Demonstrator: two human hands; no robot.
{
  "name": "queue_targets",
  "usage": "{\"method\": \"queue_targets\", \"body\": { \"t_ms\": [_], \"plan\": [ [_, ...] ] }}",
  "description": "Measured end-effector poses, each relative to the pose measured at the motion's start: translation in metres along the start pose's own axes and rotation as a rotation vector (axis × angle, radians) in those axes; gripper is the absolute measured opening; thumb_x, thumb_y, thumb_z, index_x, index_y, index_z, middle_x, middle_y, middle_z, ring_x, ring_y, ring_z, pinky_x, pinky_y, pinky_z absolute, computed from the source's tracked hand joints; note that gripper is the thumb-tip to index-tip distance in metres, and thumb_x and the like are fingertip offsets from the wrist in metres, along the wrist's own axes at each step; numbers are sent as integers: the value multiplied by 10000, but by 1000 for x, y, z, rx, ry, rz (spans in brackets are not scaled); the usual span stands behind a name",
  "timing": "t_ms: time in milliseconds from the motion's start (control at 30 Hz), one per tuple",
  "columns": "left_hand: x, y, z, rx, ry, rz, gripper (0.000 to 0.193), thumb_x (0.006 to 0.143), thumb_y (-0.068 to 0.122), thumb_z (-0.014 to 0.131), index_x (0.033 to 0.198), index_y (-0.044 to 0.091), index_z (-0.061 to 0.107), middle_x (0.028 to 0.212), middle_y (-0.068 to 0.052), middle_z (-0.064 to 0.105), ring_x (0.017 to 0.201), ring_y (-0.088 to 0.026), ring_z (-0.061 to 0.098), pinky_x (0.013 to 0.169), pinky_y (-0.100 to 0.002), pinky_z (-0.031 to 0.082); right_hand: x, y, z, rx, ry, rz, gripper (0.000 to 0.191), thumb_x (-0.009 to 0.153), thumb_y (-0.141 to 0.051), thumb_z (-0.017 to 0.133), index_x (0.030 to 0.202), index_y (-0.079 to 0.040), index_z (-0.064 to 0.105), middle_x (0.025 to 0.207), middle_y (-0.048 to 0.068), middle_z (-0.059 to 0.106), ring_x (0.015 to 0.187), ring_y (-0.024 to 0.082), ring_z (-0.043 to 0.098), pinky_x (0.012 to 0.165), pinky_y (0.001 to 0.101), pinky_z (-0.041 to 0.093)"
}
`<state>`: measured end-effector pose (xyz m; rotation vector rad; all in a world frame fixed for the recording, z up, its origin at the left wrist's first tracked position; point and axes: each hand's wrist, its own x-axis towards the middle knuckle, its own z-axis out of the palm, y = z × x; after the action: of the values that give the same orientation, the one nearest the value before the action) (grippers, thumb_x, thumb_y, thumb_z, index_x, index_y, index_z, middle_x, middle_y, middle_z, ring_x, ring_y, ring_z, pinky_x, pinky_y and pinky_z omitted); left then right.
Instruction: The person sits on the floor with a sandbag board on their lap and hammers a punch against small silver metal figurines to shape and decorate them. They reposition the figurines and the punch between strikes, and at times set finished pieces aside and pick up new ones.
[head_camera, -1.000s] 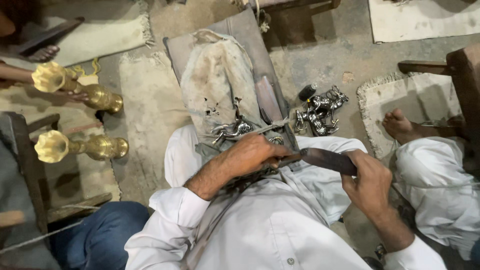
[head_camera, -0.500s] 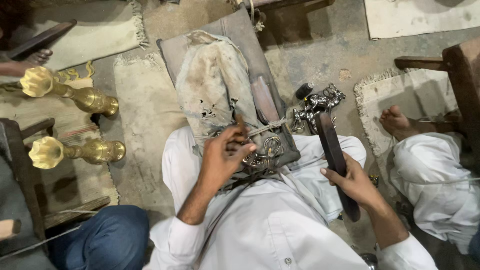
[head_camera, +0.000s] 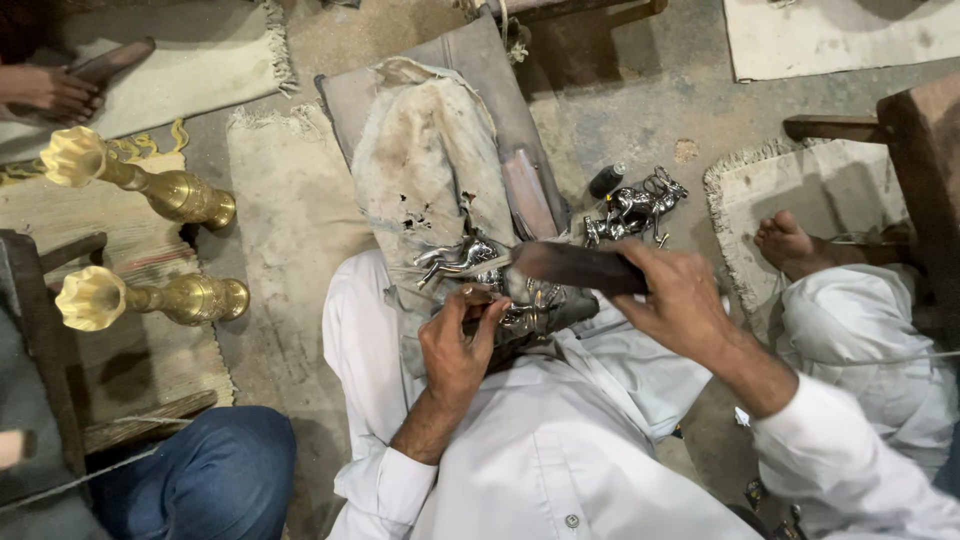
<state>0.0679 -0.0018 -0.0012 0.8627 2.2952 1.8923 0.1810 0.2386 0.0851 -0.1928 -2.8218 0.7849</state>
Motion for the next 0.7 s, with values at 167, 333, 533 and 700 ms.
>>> {"method": "queue_targets", "body": {
  "t_ms": [167, 333, 533, 700],
  "plan": [
    [-3, -5, 3, 134, 25, 78, 259, 923, 88, 794, 1095, -36, 645, 894, -143, 757, 776, -231, 768, 670, -325, 610, 39, -31, -24, -208, 166, -284, 419, 773, -100, 780, 1173, -93, 655, 921, 119, 692, 819, 304, 703, 732, 414, 555],
    [0, 1, 3, 161, -34, 31, 213, 897, 108, 831, 1020, 11, 686, 874, -144, 760, 755, -265, 760, 659, -359, 588, 75, -40, -39, -653, -44, -440, 302, 884, -164, 794, 1181, -161, 741, 868, 56, 734, 688, 182, 705, 606, 341, 558],
    [26, 15, 0, 94, -139, -50, 288, 866, 117, 814, 1111, 15, 701, 958, -140, 778, 851, -261, 791, 705, -346, 607, 82, -35, -56, -803, -257, -216, 434, 853, -123, 744, 1276, -194, 682, 947, 35, 756, 694, 148, 709, 595, 313, 569],
    [43, 20, -3, 141, -255, -30, 333, 841, 142, 831, 1132, 29, 712, 951, -135, 778, 821, -267, 779, 703, -361, 590, 75, -23, -64, -690, -311, -52, 564, 732, -79, 752, 1276, -174, 636, 928, 38, 753, 803, 235, 729, 690, 388, 587]
  ]
}}
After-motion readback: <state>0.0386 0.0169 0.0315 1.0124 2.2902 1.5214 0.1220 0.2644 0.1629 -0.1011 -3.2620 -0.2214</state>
